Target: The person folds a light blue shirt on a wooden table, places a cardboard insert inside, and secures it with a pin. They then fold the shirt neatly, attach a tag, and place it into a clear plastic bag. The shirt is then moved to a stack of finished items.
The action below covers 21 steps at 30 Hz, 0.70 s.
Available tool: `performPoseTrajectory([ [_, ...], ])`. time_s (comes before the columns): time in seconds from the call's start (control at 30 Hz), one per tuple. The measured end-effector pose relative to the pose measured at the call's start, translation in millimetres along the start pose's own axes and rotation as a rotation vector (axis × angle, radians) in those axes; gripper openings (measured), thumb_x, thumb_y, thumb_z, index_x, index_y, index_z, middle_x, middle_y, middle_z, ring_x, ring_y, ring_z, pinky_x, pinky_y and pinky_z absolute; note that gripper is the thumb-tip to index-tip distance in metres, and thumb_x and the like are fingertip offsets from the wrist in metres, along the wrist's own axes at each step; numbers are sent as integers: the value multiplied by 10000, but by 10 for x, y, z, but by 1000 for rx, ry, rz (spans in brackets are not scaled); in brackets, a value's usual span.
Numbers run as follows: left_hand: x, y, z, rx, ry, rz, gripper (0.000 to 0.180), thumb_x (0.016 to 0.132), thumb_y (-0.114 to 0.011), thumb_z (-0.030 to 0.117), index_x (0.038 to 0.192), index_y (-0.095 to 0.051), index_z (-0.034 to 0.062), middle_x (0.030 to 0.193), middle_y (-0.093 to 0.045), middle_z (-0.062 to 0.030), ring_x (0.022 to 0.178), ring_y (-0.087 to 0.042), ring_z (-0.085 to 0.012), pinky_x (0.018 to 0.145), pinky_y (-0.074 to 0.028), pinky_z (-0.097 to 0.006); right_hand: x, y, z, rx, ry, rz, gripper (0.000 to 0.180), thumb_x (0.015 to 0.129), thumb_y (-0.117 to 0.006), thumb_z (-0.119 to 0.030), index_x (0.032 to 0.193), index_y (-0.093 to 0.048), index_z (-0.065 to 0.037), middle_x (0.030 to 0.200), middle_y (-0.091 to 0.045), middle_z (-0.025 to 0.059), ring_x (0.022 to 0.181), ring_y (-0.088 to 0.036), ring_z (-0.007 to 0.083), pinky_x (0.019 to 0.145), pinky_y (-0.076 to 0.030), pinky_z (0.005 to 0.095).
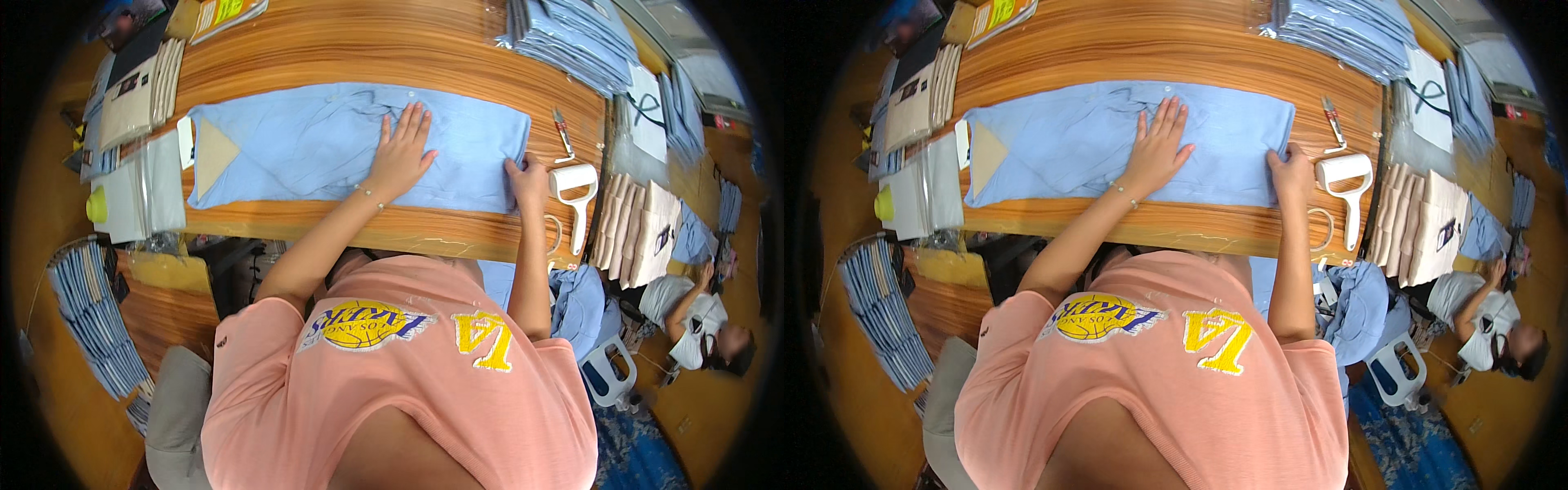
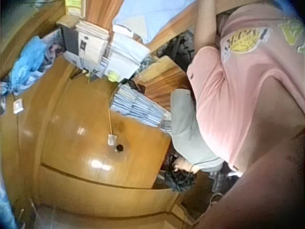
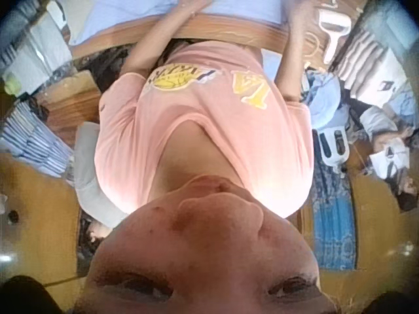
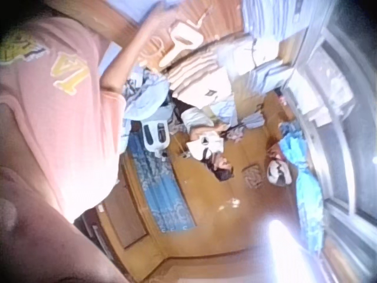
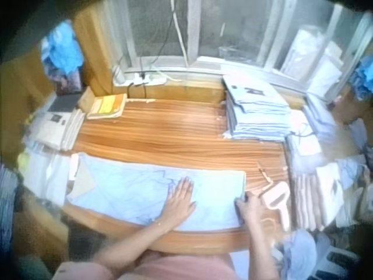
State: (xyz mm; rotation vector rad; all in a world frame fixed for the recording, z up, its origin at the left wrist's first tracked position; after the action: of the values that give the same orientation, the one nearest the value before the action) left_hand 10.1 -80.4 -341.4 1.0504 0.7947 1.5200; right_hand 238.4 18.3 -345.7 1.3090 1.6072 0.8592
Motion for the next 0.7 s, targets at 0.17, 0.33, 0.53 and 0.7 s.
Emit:
performPoseTrajectory([
  [0.17, 17, 665, 227, -286, -175, 158, 448, 886, -559, 201, 1260, -454, -21, 1318, -448, -173, 1242, -402, -315, 1028, -327, -451, -6, -12, 106, 448, -24, -55, 379, 776, -666, -200, 1048, -551, 38, 892, -659, 183, 796, -638, 305, 727, -509, 394],
  [0.33, -90, 640, -287, -1081, 262, 113, 291, 929, -487, 140, 1181, -504, -4, 1069, -604, -112, 998, -574, -198, 867, -458, -316, -100, -131, 0, 1343, -221, -524, 526, 795, -614, -19, 1275, -406, 33, 1114, -601, 125, 981, -602, 196, 847, -501, 318],
  [0.53, -45, 408, -474, -1493, 549, -138, 358, 970, -443, 269, 1189, -493, -10, 1071, -597, -120, 976, -582, -172, 839, -482, -311, -125, -94, -304, 1371, -33, -753, 683, 805, -614, -35, 1407, -292, -26, 1272, -492, 132, 1096, -554, 207, 901, -487, 338],
  [0.7, -70, 98, -408, -1825, 699, -363, 490, 933, -520, 347, 1237, -462, -33, 1182, -563, -143, 1019, -577, -196, 878, -471, -316, -587, 19, -1392, 1236, 168, -1149, 687, 844, -610, -76, 1434, -257, -84, 1245, -489, 133, 1081, -557, 193, 884, -490, 297],
])
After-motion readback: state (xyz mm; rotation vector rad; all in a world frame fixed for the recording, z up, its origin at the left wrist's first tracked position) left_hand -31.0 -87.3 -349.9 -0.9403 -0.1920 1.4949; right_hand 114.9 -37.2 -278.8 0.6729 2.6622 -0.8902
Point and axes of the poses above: each hand's wrist, its own x-axis towards the middle knuckle, its own y-axis out of the back of the hand, z = x × y, the point moved 7 cm from there along x, towards the middle knuckle
